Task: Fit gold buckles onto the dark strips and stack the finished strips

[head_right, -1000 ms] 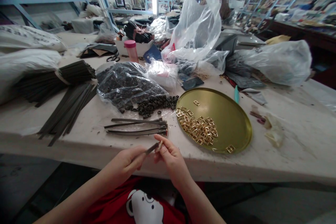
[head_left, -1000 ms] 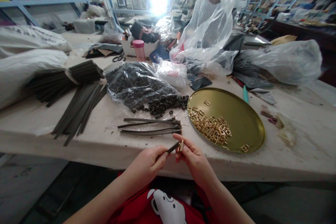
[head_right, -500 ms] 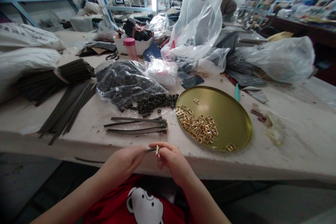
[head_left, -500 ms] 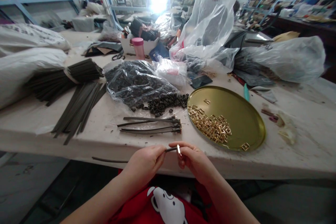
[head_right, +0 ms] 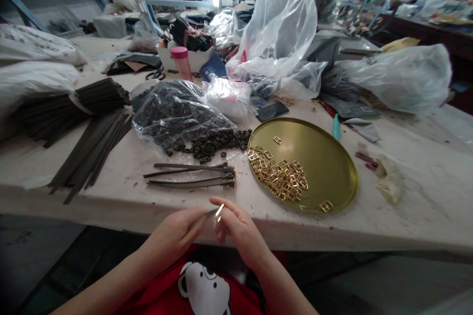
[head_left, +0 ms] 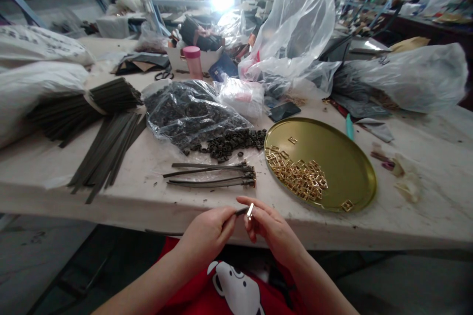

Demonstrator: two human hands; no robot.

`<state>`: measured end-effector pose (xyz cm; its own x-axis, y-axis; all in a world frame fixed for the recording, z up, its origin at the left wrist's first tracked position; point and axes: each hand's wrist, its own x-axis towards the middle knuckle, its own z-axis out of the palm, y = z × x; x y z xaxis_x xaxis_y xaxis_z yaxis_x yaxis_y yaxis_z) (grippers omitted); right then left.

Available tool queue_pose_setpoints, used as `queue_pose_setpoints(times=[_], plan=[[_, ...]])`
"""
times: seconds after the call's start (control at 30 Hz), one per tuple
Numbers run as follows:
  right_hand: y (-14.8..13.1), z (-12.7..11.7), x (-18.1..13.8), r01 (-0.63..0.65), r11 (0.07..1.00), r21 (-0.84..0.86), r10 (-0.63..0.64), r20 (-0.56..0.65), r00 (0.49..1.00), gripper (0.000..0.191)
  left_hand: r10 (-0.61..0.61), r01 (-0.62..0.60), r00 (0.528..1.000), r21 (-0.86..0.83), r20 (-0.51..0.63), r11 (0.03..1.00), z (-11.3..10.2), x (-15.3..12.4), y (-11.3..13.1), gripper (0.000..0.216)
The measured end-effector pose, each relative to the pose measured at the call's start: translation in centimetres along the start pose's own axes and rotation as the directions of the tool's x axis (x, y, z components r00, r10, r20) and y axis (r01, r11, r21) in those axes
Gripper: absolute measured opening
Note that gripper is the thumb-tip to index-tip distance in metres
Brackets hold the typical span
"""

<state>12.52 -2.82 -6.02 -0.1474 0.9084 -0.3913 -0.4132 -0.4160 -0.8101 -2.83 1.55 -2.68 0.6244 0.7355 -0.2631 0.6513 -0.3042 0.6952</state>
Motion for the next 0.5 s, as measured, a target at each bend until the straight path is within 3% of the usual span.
queue_pose_setpoints(times=[0.23,0.4,0.5], plan=[[0.5,0.2,0.5,-0.039,0.995,0.089,0.029,0.117,0.993,0.043,0.099,-0.102,0.994,-0.066,-0.036,0.993,0.6,0.2,-0.9,0.025],[0.4,0.4,0.3,0.101,0.989,-0.112,-0.090,0.096,0.991,0.049,0.091,-0.091,0.996,-0.058,-0.002,0.994,0.5,-0.1,-1.2,0.028],[0.5,0.3,0.4,0.112,0.981,-0.156,-0.101,0.076,0.992,0.046,0.083,-0.083,0.997,-0.049,-0.003,0.995,0.4,-0.1,-1.0,0.027]])
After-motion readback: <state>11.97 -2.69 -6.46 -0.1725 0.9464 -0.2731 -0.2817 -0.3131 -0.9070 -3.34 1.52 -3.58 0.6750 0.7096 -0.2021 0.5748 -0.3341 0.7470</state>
